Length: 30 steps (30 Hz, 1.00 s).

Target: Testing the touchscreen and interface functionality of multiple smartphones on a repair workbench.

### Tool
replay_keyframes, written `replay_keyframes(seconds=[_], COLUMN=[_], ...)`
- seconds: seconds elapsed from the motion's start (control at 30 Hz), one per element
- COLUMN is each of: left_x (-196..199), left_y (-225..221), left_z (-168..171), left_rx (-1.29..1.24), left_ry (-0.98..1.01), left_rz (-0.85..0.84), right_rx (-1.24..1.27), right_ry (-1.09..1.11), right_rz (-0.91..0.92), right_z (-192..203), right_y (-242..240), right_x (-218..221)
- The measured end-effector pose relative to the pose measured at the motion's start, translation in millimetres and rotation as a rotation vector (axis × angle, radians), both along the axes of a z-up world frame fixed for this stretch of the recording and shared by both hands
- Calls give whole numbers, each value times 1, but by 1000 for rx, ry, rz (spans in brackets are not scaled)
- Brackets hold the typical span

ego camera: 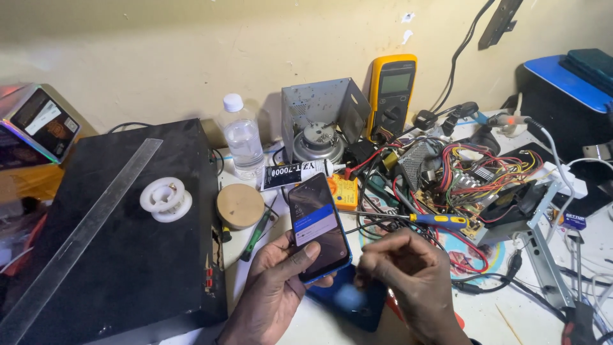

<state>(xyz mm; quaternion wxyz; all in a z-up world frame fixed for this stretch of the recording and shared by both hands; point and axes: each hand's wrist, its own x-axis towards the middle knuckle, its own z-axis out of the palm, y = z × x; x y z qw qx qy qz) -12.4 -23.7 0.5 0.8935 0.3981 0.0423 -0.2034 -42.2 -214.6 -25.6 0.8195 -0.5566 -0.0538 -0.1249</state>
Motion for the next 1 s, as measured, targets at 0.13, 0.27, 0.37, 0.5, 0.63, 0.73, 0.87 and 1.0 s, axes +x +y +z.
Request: replay_keyframes(seconds=[0.13,0.27,0.37,0.5,0.63,0.73,0.87,1.0], left_x=[-1,-5,-6,-8,-9,-7,-6,-7], left_y=[-2,-8,-11,-15,-17,-13,-9,-6], left_z=[-3,2,-1,-3,1,0,-2,2], left_rx=[17,38,8,-30,-51,-16,3,-3], left_ry=[-11,42,61,83,100,99,52,18], left_rz=[10,40,54,52,57,46,19,19], right_rx=[-243,-531,-523,-678,-883,-727,-332,-358], right_ry=[-233,-417,-490,-544,-637,-625,-368,-268], right_rz=[-89,-301,-380,-593,-472,-530,-577,-386], right_z=[1,2,12,23,35,25,9,17], right_y=[6,11,22,27,31,30,31,8], right_x=[-2,-7,-16,-25,-30,-21,-11,-7])
